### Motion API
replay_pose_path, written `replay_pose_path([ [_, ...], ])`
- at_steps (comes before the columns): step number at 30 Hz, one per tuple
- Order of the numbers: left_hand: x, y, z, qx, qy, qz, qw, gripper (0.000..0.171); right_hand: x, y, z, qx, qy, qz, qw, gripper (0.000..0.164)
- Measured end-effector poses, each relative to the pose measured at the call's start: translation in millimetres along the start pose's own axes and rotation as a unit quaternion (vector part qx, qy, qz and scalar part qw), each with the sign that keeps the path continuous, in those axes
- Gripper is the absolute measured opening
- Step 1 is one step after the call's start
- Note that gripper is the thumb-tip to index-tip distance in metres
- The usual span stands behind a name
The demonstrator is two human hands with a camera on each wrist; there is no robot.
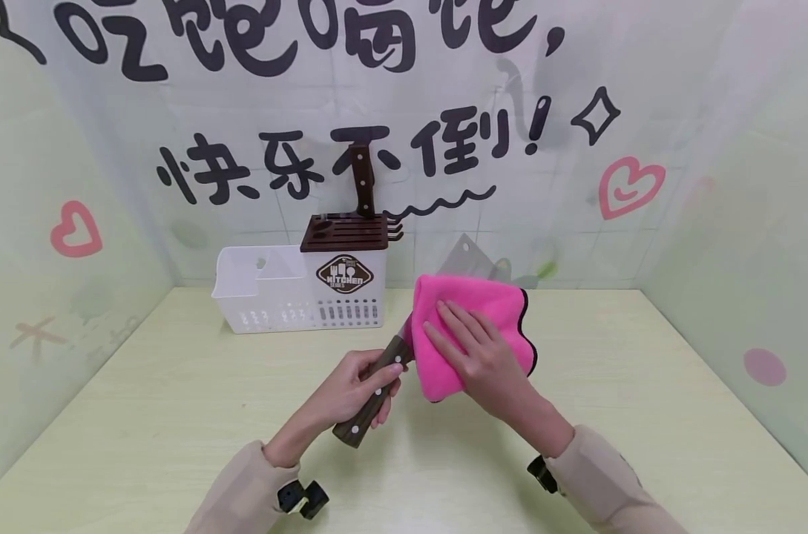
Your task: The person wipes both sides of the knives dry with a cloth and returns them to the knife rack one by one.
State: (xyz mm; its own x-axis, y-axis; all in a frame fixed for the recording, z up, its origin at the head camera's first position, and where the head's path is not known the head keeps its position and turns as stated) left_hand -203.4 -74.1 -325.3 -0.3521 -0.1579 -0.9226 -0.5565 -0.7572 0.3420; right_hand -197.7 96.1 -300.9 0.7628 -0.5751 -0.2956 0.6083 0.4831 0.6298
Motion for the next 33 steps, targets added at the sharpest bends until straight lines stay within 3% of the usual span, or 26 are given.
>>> replay_pose_path([
  [12, -1.3, -0.1, 1.2, -0.017, -0.007, -0.011, 0.9998, 0.03, 11, 2, 0, 0.026, 0.006, -0.014, 1.0, 0.059],
  [18, -1.0, -0.6, 1.5, -0.024, -0.006, -0.022, 0.9995, 0.03, 14, 2, -7, 0.043, 0.006, -0.007, 0.999, 0.048],
  [26, -1.6, 1.2, 2.6, -0.04, -0.009, -0.031, 0.9987, 0.03, 20, 4, -15, 0.058, 0.016, -0.002, 0.998, 0.054],
  [29, -2.0, 1.1, 3.1, -0.044, -0.005, -0.033, 0.9985, 0.03, 21, 5, -17, 0.058, 0.01, 0.015, 0.998, 0.051],
  [33, -3.0, -0.2, 3.1, -0.047, 0.003, -0.035, 0.9983, 0.031, 21, 6, -17, 0.041, -0.014, 0.067, 0.997, 0.063],
])
Point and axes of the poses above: each hand's wrist, its own z-axis towards the middle knuckle, its own y-axis out of the back of the hand, x = y × z, the point moved 4 cm from there along z, towards the middle knuckle, and after that the axes turned 9 degrees about z, right-handed, at the moved point
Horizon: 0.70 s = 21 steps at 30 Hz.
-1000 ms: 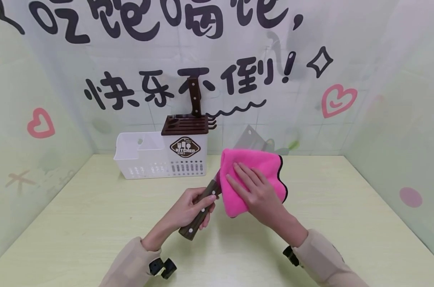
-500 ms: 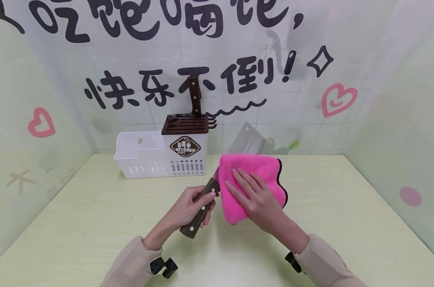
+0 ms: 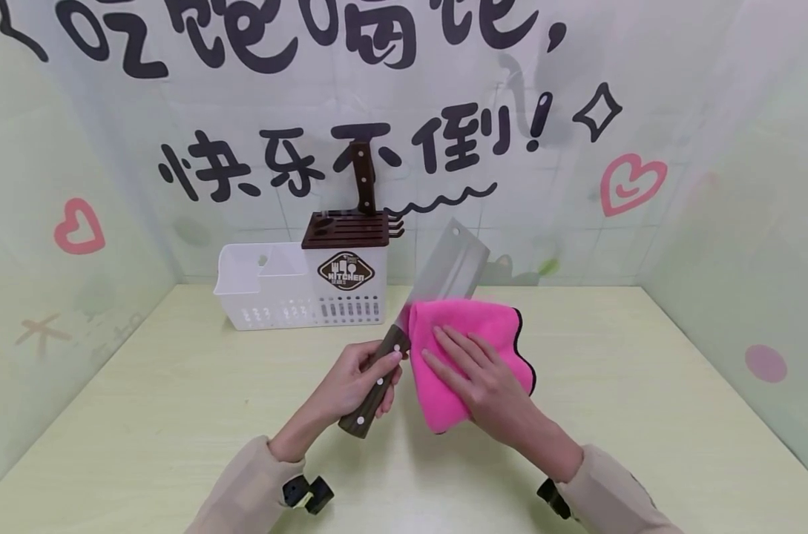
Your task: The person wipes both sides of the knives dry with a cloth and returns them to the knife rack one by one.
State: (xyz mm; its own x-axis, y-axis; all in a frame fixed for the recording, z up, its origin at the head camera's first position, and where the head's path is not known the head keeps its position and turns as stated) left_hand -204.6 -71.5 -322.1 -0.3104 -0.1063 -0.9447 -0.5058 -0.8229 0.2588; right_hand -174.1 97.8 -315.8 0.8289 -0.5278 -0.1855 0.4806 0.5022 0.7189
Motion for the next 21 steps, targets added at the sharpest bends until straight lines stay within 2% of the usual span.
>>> replay_pose_path([
  [3, -0.4, -1.1, 0.4, -0.001, -0.003, -0.001, 1.0, 0.032, 0, 2, 2, -0.031, -0.018, 0.043, 0.998, 0.074],
  [8, -1.4, -3.2, 1.7, -0.003, -0.013, 0.002, 0.9999, 0.033, 1, 5, 5, -0.071, -0.044, 0.082, 0.993, 0.077],
  [13, -2.3, -4.4, 2.4, -0.007, -0.017, 0.012, 0.9998, 0.035, 3, 7, 9, -0.077, -0.062, 0.104, 0.99, 0.072],
  [21, -1.4, -4.1, 2.1, -0.017, 0.003, 0.02, 0.9997, 0.04, 6, 8, 16, -0.082, -0.074, 0.117, 0.987, 0.065],
])
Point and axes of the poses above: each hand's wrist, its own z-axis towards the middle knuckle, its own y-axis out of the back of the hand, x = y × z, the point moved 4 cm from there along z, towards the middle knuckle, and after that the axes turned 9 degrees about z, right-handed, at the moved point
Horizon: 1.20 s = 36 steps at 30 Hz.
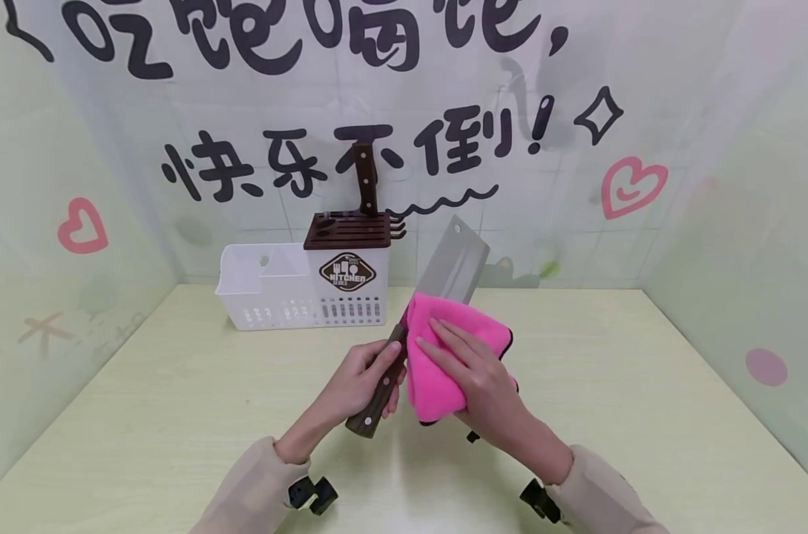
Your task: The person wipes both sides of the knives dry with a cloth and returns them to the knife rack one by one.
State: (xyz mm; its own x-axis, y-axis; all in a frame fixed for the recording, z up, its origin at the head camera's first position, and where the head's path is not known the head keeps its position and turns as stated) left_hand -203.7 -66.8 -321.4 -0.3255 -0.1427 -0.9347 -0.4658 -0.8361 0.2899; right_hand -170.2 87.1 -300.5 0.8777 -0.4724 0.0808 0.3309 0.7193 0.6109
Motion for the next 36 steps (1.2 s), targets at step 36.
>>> replay_pose_path([
  [36, -4.6, 3.0, 5.8, -0.165, 0.021, 0.034, 0.9855, 0.039, 25, -8, 10, 0.003, 0.101, -0.102, 0.99, 0.03],
])
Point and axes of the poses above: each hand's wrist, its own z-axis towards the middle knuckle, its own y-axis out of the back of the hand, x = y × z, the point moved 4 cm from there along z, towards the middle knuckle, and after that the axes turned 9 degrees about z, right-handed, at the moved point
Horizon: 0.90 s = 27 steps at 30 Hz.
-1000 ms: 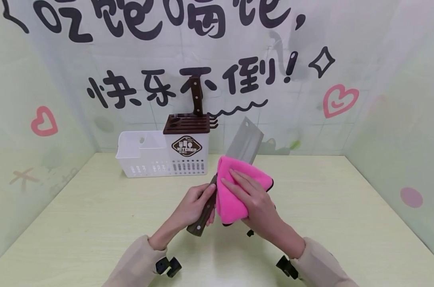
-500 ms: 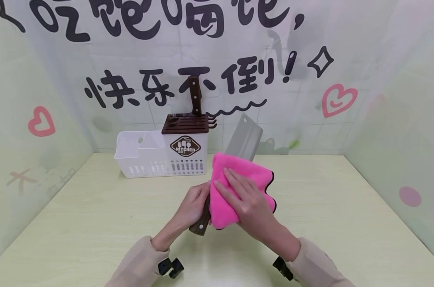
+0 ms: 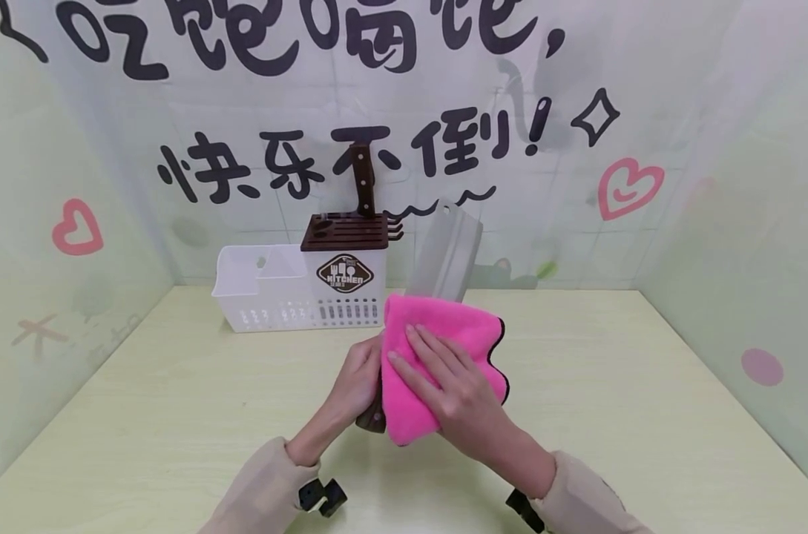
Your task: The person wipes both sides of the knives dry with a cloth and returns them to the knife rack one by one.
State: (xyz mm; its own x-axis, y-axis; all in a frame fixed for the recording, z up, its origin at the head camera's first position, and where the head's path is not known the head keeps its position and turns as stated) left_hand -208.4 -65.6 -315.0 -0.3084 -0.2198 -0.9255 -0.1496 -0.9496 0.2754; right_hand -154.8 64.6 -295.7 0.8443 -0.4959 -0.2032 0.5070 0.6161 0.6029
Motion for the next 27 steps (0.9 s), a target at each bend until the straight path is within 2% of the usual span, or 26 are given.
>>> replay_pose_path([
  [4, -1.7, 0.4, -0.2, -0.009, 0.008, -0.016, 0.9998, 0.041, 2, 0, -1, -0.008, 0.003, 0.012, 1.0, 0.032],
  [9, -2.7, 2.9, 0.1, -0.029, 0.016, -0.025, 0.9991, 0.041, 7, 1, -3, -0.019, 0.029, 0.017, 0.999, 0.032],
  [14, -2.5, 3.6, 0.4, -0.027, 0.024, -0.034, 0.9988, 0.039, 8, 1, -3, -0.015, 0.038, 0.015, 0.999, 0.032],
  [23, -2.9, 3.1, 0.6, -0.025, 0.028, -0.032, 0.9988, 0.04, 0, 4, 0, -0.009, 0.023, -0.006, 1.0, 0.034],
  [27, -3.6, 1.8, 0.1, -0.015, 0.02, -0.034, 0.9991, 0.043, -6, 5, 1, -0.002, 0.002, -0.002, 1.0, 0.031],
])
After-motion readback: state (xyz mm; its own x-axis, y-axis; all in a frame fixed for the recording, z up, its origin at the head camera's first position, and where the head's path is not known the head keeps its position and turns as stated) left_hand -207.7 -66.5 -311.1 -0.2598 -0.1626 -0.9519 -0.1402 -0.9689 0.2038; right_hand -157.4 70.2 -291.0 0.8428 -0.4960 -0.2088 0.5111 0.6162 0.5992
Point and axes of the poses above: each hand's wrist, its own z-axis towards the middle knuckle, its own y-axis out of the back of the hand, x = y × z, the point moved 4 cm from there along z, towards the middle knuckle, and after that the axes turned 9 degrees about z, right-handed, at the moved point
